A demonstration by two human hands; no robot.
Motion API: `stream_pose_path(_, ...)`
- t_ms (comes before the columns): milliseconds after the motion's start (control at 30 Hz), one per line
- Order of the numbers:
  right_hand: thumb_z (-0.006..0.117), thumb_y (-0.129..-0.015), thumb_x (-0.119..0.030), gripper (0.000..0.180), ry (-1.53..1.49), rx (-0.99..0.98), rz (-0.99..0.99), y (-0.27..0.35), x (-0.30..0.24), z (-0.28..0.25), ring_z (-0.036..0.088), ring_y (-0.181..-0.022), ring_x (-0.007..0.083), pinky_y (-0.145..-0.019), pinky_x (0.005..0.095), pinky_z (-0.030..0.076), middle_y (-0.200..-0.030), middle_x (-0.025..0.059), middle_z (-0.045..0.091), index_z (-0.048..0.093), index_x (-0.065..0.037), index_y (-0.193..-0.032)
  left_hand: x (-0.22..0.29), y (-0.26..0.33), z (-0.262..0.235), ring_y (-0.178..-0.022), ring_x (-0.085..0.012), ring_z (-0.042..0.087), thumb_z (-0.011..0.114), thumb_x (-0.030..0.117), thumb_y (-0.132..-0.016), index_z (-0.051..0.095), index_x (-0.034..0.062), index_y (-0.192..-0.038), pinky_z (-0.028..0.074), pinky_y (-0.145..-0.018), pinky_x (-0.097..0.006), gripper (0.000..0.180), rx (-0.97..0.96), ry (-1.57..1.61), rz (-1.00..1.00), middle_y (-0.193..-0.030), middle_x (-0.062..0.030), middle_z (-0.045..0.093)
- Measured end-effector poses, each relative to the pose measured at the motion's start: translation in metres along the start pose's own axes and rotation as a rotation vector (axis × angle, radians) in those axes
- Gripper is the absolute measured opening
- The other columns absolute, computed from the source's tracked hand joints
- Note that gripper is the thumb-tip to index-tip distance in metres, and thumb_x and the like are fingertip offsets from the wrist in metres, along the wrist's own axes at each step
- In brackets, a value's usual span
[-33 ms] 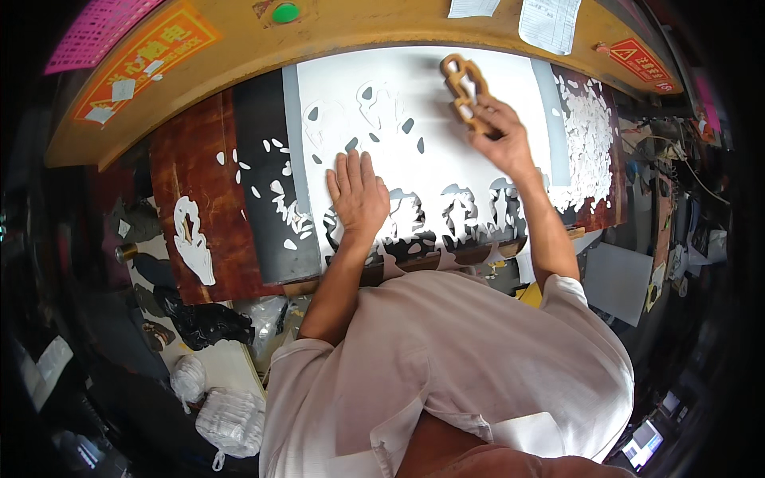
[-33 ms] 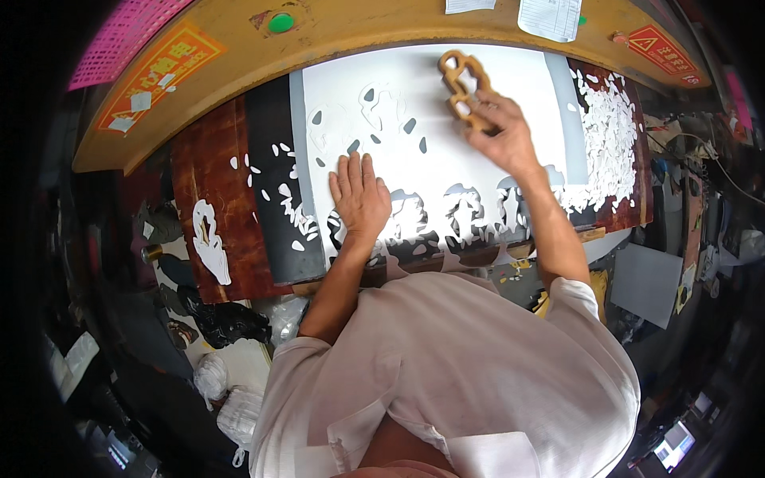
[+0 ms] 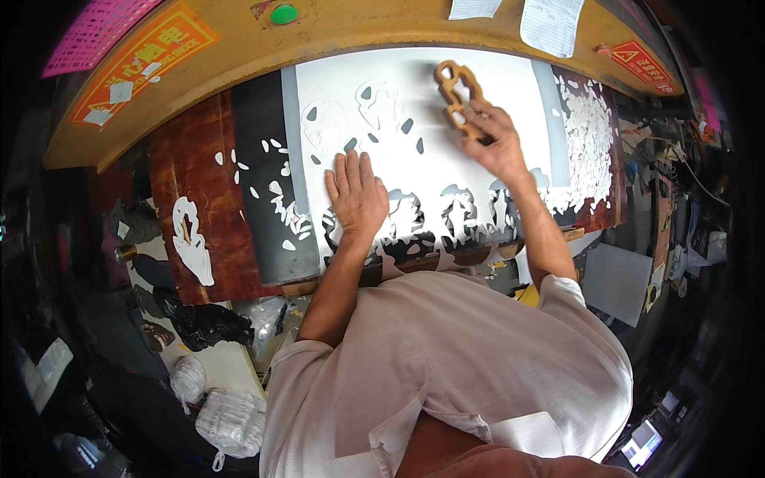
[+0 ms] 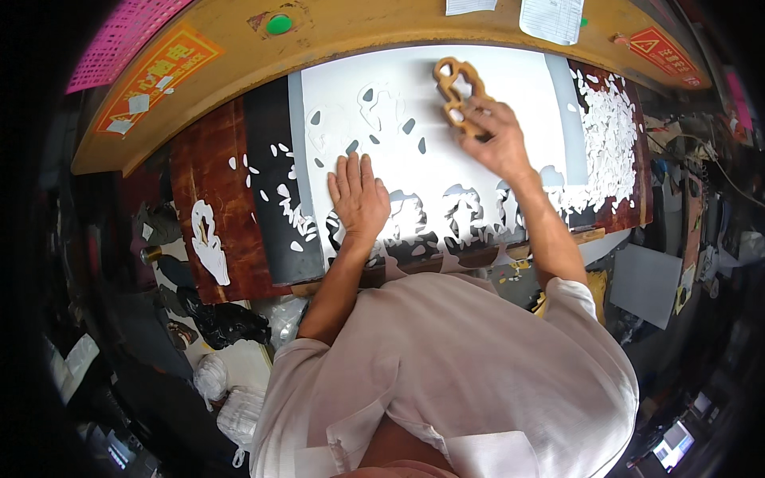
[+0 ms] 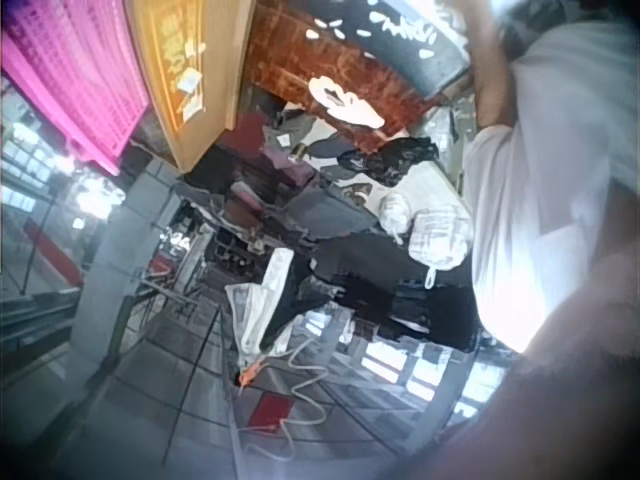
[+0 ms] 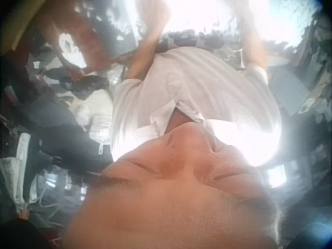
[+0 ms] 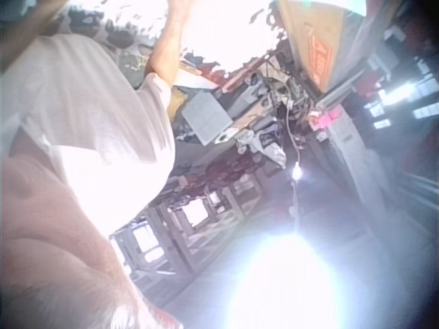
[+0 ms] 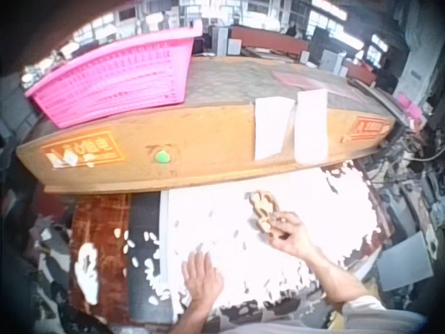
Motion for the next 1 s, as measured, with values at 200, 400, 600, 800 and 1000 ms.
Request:
stream_pose_path(200, 0.086, -0.072, -0.026, 0.043, 0.223, 0.059, -0.147, 0.018, -0.003, 0.063, 0.063, -0.111, 0.0414, -0.098, 0.0505, 0.057, -0.136, 0.0119, 0.071, 0.085, -0.011, -0.113, -0.006, -0.007, 0.003, -0.151, -0.0392, 0.045, 0.066, 0.02, -0.092, 0.065, 0.0022, -0.142, 0.028, -0.125, -0.059, 0.053, 0.08, -0.046, 0.025, -0.154, -0.0174, 0.058)
stream_pose_path(400, 0.089, -0.078, -0.031, 0.058, 0.212, 0.097, -0.093, -0.022, 0.031, 0.049, 0.055, -0.133, 0.0503, -0.114, 0.0567, 0.045, -0.15, 0.019, 0.06, 0.078, -0.011, -0.132, -0.009, -0.058, 0.039, -0.15, -0.0414, 0.045, 0.064, 0.02, -0.093, 0.064, 0.0012, -0.144, 0.028, -0.125, -0.061, 0.054, 0.118, -0.062, 0.079, -0.155, -0.0185, 0.056)
stream_pose_path(600, 0.077, -0.101, -0.022, 0.043, -0.602, 0.179, 0.474, 0.085, 0.058, -0.016, 0.07, -0.109, 0.0191, -0.101, 0.0336, 0.054, -0.124, 0.0117, 0.074, 0.071, 0.002, -0.137, -0.01, -0.033, 0.021, -0.149, -0.043, 0.044, 0.062, 0.02, -0.1, 0.059, 0.0008, -0.148, 0.029, -0.124, -0.062, 0.051, 0.074, -0.05, 0.07, -0.154, -0.0212, 0.056)
stream_pose_path(800, 0.067, -0.11, -0.018, 0.056, -0.5, 0.75, 0.375, 0.128, 0.082, -0.141, 0.062, -0.107, 0.0113, -0.097, 0.0287, 0.052, -0.126, 0.0094, 0.072, 0.048, 0.002, -0.159, 0.079, 0.086, -0.018, -0.108, -0.039, 0.067, 0.071, 0.018, -0.095, 0.071, 0.0059, -0.128, 0.053, -0.096, -0.053, 0.035, -0.048, 0.293, 0.224, -0.115, -0.0165, 0.072)
stream_pose_path(1000, 0.068, -0.108, -0.032, 0.053, -0.264, 0.599, 0.364, 0.187, 0.076, -0.102, 0.075, -0.102, 0.0222, -0.092, 0.0354, 0.058, -0.115, 0.0172, 0.08, 0.06, -0.003, -0.151, 0.095, 0.108, 0.006, -0.095, -0.0326, 0.061, 0.068, 0.027, -0.099, 0.074, 0.0111, -0.102, 0.046, -0.085, -0.048, 0.018, 0.134, 0.176, 0.14, -0.098, -0.0082, 0.066)
Point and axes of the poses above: each hand's wrist, its own y-axis away from the middle knuckle, its own z-axis out of the palm, x = y × z, the point moved 5 cm from there along -y, towards the middle knuckle
